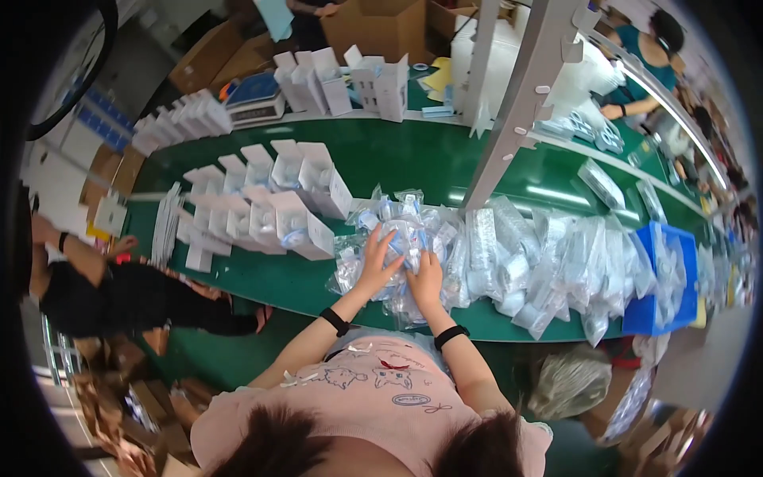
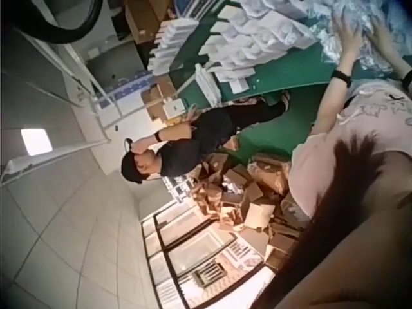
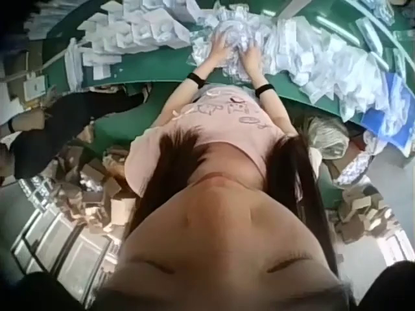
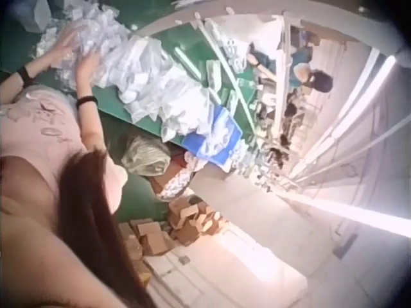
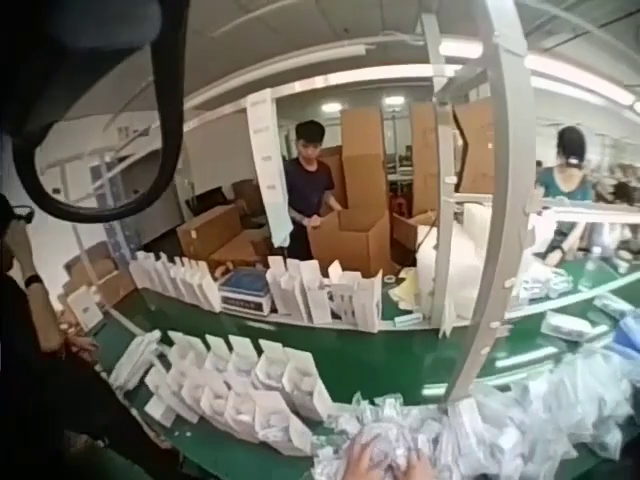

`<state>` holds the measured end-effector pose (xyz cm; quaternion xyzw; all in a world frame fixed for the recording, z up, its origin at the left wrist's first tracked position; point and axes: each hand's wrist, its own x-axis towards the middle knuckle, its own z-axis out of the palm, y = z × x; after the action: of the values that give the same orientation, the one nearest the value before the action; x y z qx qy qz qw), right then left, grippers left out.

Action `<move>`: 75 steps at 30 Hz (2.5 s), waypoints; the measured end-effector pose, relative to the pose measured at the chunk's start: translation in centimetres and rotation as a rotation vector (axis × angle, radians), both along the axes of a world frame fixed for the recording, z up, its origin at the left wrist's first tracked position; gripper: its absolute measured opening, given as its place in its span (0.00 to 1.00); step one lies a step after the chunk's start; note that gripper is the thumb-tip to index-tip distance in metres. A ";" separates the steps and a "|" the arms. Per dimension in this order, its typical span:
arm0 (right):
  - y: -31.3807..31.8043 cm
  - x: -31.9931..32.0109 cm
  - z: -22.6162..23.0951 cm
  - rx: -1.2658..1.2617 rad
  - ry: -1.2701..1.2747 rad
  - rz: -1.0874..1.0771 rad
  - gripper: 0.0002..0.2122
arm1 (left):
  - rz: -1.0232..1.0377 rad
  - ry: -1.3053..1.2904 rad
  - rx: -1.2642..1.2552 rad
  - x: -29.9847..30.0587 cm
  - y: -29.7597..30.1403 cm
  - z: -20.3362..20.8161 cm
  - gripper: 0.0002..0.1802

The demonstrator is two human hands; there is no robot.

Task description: Pack products into plastic bags and then place them into white cardboard boxes at an assembly line.

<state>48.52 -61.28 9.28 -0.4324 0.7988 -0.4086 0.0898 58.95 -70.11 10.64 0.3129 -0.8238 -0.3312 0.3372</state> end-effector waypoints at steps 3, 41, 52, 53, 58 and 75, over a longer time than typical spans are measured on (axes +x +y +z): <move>-0.4 0.6 0.0 0.089 0.058 -0.057 0.25 | -0.123 -0.153 -0.056 0.0 -1.2 -0.6 0.30; 2.7 -3.1 17.2 0.398 -0.103 0.971 0.28 | -0.661 -0.956 0.225 11.1 -0.7 11.9 0.25; 4.0 -4.8 14.0 1.129 0.379 0.701 0.31 | -0.468 -0.322 -0.104 12.2 -10.1 28.3 0.30; 4.4 -5.0 14.8 0.942 -0.089 0.753 0.30 | -0.397 -0.293 -0.119 12.3 -10.4 29.9 0.29; 3.5 -1.9 15.8 0.152 -0.320 1.013 0.29 | -0.153 -0.200 -0.124 12.5 -14.5 31.8 0.31; 4.6 -1.1 9.8 0.752 0.023 0.717 0.28 | -0.405 -0.969 -0.108 5.3 -28.5 20.5 0.23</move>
<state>47.38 -56.70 19.07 -0.6211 0.6929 -0.0321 0.3647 64.21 -98.66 31.10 0.2470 -0.9451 -0.1641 -0.1375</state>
